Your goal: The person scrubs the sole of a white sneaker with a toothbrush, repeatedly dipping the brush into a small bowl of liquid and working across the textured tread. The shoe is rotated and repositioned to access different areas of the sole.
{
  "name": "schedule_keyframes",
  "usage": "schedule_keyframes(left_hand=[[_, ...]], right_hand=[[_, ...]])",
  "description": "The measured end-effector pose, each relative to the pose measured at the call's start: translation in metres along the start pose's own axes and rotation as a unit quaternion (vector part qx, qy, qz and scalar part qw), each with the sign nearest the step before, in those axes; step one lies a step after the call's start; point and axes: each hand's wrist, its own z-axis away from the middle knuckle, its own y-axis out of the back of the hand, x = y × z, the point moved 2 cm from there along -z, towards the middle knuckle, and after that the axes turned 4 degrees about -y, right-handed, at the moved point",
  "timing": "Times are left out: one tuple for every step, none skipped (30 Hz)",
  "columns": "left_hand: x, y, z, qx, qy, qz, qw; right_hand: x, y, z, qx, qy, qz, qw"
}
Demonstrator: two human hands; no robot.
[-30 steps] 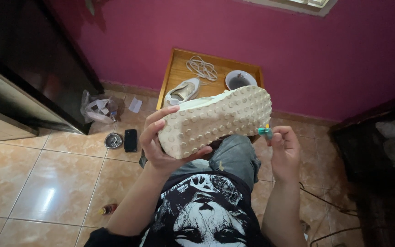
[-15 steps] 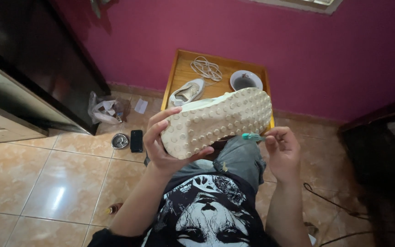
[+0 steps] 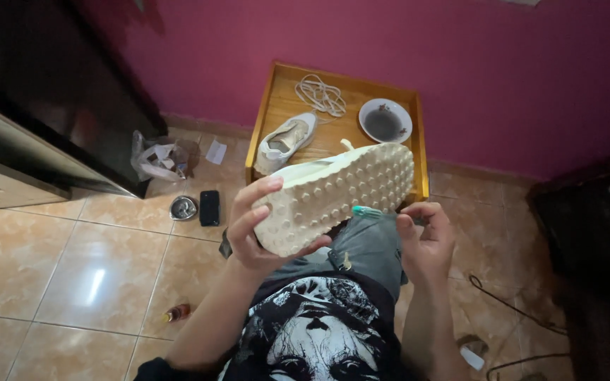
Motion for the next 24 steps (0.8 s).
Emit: schedule_keyframes(left_hand=[[-0.003,-0.002,0.004,0.0,0.004,0.001,1.0],[-0.005,-0.004,0.007,0.0,0.009,0.001,1.0],[-0.007,-0.007,0.01,0.0,0.013,0.001,1.0],[-0.01,-0.008,0.013,0.002,0.016,0.003,1.0],[-0.013,-0.009,0.017,-0.011,0.015,0.004,1.0],[-0.016,-0.01,0.021,-0.023,0.013,0.005,1.0],[-0.019,-0.011,0.023,-0.023,0.015,0.006,1.0],[-0.022,-0.012,0.025,-0.028,0.014,0.006,0.999],[-0.024,-0.012,0.027,-0.034,0.014,0.006,0.999],[-0.025,-0.012,0.028,-0.034,0.016,0.006,0.999],[-0.027,-0.011,0.028,-0.029,0.021,-0.003,0.999],[-0.029,-0.01,0.027,-0.024,0.025,-0.011,0.999],[-0.031,-0.008,0.026,-0.023,0.024,-0.011,0.999],[-0.033,-0.007,0.025,-0.03,0.023,-0.017,0.999],[-0.035,-0.008,0.026,-0.036,0.025,-0.022,0.999],[-0.036,-0.009,0.025,-0.036,0.027,-0.021,0.999],[-0.036,-0.008,0.023,-0.039,0.026,-0.061,0.997],[-0.036,-0.007,0.021,-0.043,0.025,-0.101,0.994],[-0.037,-0.008,0.021,-0.043,0.025,-0.099,0.994],[-0.037,-0.008,0.022,-0.024,0.029,-0.097,0.995],[-0.036,-0.007,0.023,-0.005,0.034,-0.097,0.995],[-0.039,-0.006,0.02,-0.003,0.035,-0.099,0.995],[-0.039,-0.007,0.018,0.0,0.043,-0.103,0.994],[-0.039,-0.007,0.016,0.003,0.051,-0.108,0.993]], right_hand=[[-0.005,-0.002,-0.004,0.0,-0.003,0.003,1.0],[-0.012,-0.004,-0.008,0.011,0.019,0.029,0.999],[-0.019,-0.006,-0.013,0.021,0.043,0.055,0.997],[-0.007,-0.009,-0.019,0.021,0.041,0.059,0.997],[0.005,-0.011,-0.025,0.026,0.049,0.083,0.995],[0.016,-0.013,-0.03,0.03,0.057,0.108,0.992],[0.01,-0.025,-0.03,0.03,0.055,0.109,0.992],[0.003,-0.038,-0.03,0.024,0.051,0.111,0.992],[-0.003,-0.05,-0.028,0.017,0.046,0.113,0.992],[0.011,-0.047,-0.031,0.016,0.044,0.114,0.992],[0.025,-0.044,-0.035,0.021,0.026,0.127,0.991],[0.039,-0.041,-0.039,0.027,0.008,0.141,0.99],[0.037,-0.044,-0.042,0.027,0.009,0.141,0.99],[0.035,-0.047,-0.044,0.026,0.03,0.14,0.989],[0.033,-0.048,-0.046,0.025,0.048,0.142,0.988],[0.02,-0.056,-0.045,0.025,0.047,0.143,0.988],[0.006,-0.065,-0.041,0.023,0.05,0.142,0.988],[-0.008,-0.074,-0.036,0.021,0.054,0.14,0.988],[-0.003,-0.071,-0.042,0.023,0.055,0.14,0.988],[0.002,-0.068,-0.046,0.025,0.059,0.142,0.988],[0.008,-0.065,-0.051,0.024,0.063,0.144,0.987],[0.012,-0.063,-0.053,0.022,0.063,0.145,0.987],[0.016,-0.058,-0.055,0.033,0.054,0.167,0.984],[0.019,-0.052,-0.057,0.045,0.046,0.189,0.98]])
